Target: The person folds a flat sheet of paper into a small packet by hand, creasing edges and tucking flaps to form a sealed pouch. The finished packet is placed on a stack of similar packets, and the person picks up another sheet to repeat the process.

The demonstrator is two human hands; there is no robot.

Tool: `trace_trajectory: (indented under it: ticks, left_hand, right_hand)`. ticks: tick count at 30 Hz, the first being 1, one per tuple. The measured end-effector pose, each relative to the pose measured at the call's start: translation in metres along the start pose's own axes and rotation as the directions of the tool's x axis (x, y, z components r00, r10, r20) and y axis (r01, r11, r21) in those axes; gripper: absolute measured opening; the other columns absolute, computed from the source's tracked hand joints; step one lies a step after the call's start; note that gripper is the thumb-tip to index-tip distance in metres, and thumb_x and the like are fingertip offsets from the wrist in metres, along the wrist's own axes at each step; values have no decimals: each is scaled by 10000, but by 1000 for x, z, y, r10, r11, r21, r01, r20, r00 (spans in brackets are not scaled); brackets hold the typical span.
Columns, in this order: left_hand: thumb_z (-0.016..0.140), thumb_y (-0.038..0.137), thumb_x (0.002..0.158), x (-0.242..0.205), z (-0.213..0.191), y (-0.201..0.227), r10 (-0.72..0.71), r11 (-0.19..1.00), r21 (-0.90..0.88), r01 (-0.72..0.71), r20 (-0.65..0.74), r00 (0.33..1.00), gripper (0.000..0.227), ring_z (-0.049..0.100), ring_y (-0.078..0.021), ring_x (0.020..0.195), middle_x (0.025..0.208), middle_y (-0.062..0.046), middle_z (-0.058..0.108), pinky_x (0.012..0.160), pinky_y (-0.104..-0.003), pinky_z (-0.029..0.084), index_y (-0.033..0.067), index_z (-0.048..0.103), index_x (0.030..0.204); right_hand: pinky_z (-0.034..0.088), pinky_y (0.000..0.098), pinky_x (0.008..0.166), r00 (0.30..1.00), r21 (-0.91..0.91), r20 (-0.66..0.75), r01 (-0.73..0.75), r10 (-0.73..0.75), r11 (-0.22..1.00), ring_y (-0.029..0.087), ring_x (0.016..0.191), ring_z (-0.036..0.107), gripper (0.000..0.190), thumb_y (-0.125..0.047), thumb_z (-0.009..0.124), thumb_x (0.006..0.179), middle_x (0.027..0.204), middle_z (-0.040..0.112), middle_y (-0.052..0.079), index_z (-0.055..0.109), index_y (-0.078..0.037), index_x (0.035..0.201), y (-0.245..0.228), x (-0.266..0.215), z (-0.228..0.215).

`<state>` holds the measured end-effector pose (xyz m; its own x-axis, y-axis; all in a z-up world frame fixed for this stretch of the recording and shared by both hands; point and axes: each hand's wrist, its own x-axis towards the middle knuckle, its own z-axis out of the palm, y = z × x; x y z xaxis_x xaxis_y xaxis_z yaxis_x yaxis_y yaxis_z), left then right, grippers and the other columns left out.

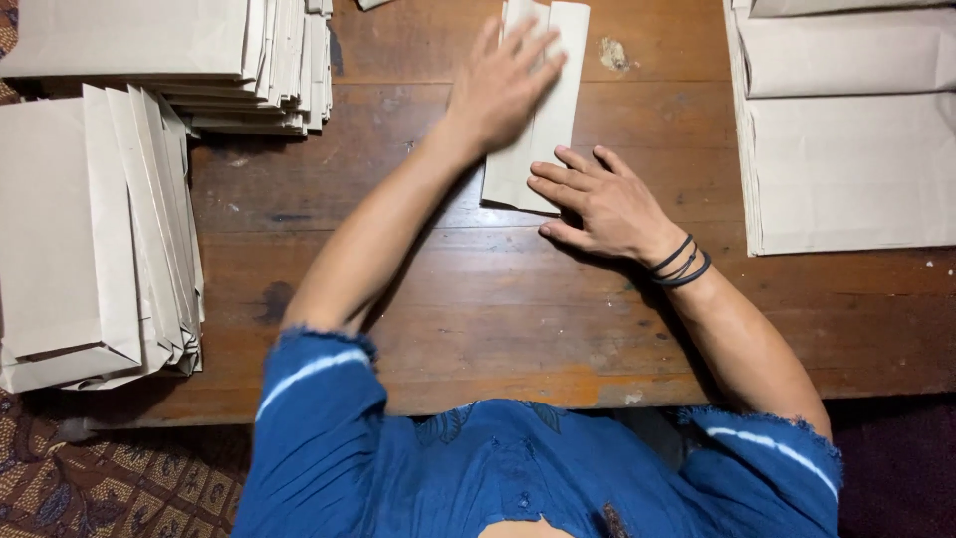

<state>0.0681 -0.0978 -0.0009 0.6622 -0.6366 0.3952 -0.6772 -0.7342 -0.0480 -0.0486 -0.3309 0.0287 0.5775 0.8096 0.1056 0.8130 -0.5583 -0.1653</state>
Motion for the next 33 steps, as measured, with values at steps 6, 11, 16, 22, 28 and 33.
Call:
trace_trajectory:
  ticks: [6, 11, 16, 22, 28, 33]
  left_hand:
    - [339, 446, 1122, -60, -70, 66, -82, 933, -301, 195, 351, 933, 586, 344, -429, 1498, 1630, -173, 387, 1137, -685, 305, 129, 331, 1614]
    - [331, 717, 1031, -85, -80, 63, -80, 937, -251, 243, 523, 849, 862, 167, -351, 1580, 1708, -145, 233, 1190, -737, 120, 111, 258, 1639]
    - [333, 755, 1012, -96, -82, 62, -85, 949, -213, 233, 538, 838, 892, 158, -321, 1588, 1718, -115, 217, 1185, -752, 88, 146, 217, 1653]
    - [326, 831, 950, -106, -88, 61, -77, 952, -193, 237, 600, 796, 954, 106, -287, 1598, 1737, -53, 156, 1194, -753, 31, 221, 165, 1665]
    - [421, 709, 997, -128, -69, 58, 17, 972, -219, 86, 432, 902, 776, 255, -316, 1560, 1668, -98, 350, 1181, -712, 151, 231, 365, 1605]
    - [594, 547, 981, -143, -42, 58, 60, 993, -93, -69, -101, 993, 426, 545, -243, 1310, 1206, -28, 644, 1052, -449, 401, 208, 694, 1218]
  right_hand:
    - [257, 625, 1204, 998, -36, 30, -57, 58, 998, 307, 1530, 369, 637, -619, 488, 1016, 1599, 503, 37, 542, -212, 1503, 1, -5, 20]
    - [226, 664, 1193, 996, 30, 53, -67, 65, 997, 332, 1533, 336, 669, -596, 470, 1031, 1629, 452, 54, 443, -218, 1583, -9, -3, 7]
    - [226, 695, 1168, 998, 36, 48, -43, 41, 998, 320, 1517, 362, 605, -574, 457, 1043, 1626, 455, 13, 440, -301, 1583, -14, -3, 6]
    - [301, 666, 1124, 999, -27, -8, 36, -36, 999, 285, 1473, 448, 416, -517, 447, 1073, 1549, 553, -18, 599, -384, 1437, -26, -3, 2]
    - [477, 491, 946, 992, -136, -110, 43, -58, 990, 236, 1244, 624, 419, -560, 550, 1000, 1366, 660, -37, 623, -390, 1376, -40, 1, 14]
    - [499, 382, 772, 965, -129, -259, 8, -42, 992, 194, 968, 672, 456, -668, 545, 980, 1167, 709, -62, 684, -275, 1164, -35, 15, 23]
